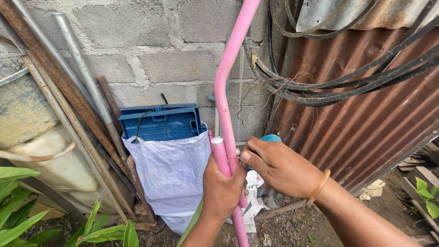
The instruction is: Assembling and tying together pink plastic pipes using thin wire.
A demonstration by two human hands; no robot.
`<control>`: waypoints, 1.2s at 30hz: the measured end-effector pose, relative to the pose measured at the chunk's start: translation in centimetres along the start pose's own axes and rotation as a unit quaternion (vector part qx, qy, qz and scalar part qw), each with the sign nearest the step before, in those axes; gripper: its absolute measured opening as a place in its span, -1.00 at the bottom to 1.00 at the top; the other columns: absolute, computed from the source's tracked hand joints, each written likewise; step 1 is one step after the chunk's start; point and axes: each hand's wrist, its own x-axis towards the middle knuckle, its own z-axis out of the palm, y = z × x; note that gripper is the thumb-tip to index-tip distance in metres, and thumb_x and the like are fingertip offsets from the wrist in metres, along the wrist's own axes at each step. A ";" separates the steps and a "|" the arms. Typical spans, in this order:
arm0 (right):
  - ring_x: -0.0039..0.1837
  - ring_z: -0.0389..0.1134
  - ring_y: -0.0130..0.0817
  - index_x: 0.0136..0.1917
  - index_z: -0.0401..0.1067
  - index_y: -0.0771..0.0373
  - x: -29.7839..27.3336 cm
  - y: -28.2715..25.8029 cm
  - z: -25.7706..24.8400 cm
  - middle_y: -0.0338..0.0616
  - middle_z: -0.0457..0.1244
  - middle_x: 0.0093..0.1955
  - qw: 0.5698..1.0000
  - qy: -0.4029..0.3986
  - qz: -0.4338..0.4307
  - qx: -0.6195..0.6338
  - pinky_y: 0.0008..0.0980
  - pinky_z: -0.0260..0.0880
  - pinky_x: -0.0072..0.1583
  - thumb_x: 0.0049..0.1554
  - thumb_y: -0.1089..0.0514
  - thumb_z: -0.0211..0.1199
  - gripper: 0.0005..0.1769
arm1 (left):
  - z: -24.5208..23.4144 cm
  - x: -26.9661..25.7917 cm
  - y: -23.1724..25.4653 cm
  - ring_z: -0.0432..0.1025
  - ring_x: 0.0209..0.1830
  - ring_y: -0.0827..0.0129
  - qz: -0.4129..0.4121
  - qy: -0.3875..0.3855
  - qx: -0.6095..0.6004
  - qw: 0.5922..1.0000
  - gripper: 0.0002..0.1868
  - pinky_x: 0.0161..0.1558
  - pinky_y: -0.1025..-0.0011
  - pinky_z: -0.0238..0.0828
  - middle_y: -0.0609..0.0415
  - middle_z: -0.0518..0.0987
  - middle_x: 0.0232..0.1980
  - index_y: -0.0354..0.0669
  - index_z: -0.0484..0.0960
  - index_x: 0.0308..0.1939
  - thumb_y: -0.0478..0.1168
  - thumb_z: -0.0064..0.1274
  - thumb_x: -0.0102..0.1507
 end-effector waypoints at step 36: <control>0.36 0.27 -0.17 0.06 0.44 0.18 -3.6 -7.1 -8.9 -0.09 0.38 0.12 0.744 0.192 -0.228 -0.598 0.02 0.31 0.23 0.05 -0.19 0.13 -0.53 | 1.5 -0.4 1.0 0.62 -0.26 -0.02 0.129 -0.134 0.179 0.966 -0.53 -0.19 0.12 0.54 -0.17 0.67 -0.28 -0.23 0.47 -0.06 -0.22 0.19 -0.02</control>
